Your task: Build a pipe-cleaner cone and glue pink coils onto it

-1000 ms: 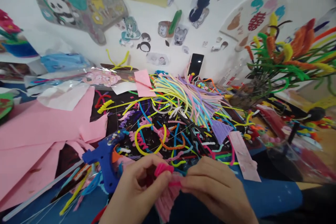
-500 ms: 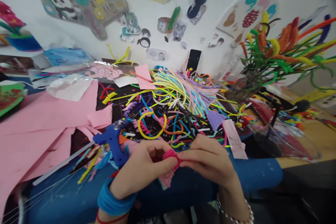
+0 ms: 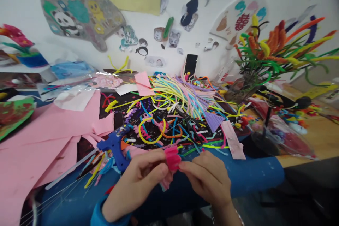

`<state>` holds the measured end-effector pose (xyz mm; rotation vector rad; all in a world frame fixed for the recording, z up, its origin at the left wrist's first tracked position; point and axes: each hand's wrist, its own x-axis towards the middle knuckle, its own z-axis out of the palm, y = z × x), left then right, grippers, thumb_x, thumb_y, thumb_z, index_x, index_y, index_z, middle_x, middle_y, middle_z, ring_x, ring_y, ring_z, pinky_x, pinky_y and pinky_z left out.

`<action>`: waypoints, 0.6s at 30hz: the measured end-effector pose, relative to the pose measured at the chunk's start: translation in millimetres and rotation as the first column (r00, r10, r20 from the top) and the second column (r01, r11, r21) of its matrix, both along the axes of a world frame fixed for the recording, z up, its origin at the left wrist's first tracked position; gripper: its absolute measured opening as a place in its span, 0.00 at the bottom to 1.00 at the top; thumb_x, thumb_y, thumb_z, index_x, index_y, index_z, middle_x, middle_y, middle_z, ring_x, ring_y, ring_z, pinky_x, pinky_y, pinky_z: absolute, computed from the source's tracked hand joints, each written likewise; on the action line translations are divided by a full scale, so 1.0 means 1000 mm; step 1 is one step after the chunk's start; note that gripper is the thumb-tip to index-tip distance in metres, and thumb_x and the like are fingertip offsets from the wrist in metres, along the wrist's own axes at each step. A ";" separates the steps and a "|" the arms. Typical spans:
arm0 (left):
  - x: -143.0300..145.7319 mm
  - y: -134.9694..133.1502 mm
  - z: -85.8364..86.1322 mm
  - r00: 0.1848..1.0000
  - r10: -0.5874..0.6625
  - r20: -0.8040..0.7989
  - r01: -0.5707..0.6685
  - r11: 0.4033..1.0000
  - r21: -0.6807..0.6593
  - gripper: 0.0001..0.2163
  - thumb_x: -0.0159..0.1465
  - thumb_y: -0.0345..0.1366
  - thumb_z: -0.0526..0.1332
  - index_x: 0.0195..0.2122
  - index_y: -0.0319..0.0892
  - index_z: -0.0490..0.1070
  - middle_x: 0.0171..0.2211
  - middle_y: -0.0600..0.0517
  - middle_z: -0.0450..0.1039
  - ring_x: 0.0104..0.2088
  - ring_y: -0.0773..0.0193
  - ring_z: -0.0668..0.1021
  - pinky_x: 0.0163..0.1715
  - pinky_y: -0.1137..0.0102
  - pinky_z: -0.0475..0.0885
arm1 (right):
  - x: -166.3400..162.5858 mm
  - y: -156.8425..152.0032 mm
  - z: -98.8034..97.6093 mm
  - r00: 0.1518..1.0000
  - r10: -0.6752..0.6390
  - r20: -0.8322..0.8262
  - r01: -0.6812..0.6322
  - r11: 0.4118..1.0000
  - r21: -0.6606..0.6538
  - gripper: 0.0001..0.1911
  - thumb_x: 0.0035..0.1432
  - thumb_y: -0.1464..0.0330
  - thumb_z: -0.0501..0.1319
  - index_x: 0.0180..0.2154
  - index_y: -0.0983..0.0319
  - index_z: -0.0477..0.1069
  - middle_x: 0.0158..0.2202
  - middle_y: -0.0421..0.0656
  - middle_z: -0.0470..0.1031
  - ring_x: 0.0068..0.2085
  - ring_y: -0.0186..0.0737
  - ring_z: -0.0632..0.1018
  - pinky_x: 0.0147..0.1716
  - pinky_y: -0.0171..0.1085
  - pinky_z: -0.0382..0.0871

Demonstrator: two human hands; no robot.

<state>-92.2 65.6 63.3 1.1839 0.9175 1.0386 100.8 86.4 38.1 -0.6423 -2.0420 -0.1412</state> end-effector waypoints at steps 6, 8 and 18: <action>0.015 -0.009 -0.011 0.972 0.233 0.025 -0.233 0.973 -0.012 0.05 0.60 0.39 0.65 0.31 0.45 0.80 0.21 0.52 0.76 0.20 0.64 0.76 0.21 0.72 0.73 | 0.000 0.000 -0.006 0.999 -0.033 -0.011 0.034 0.995 0.093 0.11 0.60 0.78 0.61 0.43 0.62 0.74 0.22 0.38 0.74 0.21 0.34 0.70 0.21 0.35 0.65; 0.022 -0.013 -0.017 0.932 0.361 0.024 -0.362 0.932 0.015 0.03 0.58 0.36 0.67 0.28 0.46 0.78 0.21 0.53 0.76 0.21 0.64 0.77 0.22 0.74 0.73 | -0.001 -0.002 -0.010 0.999 -0.034 -0.035 0.037 0.995 0.089 0.11 0.59 0.79 0.61 0.42 0.62 0.75 0.21 0.38 0.74 0.21 0.34 0.71 0.21 0.35 0.65; 0.039 -0.026 -0.027 0.760 0.641 0.106 -0.627 0.767 -0.137 0.08 0.44 0.42 0.76 0.23 0.50 0.81 0.21 0.54 0.78 0.23 0.64 0.76 0.25 0.73 0.73 | -0.011 -0.013 -0.022 0.994 -0.035 -0.105 0.033 0.999 -0.017 0.11 0.65 0.74 0.58 0.43 0.59 0.77 0.22 0.38 0.75 0.22 0.34 0.73 0.24 0.36 0.69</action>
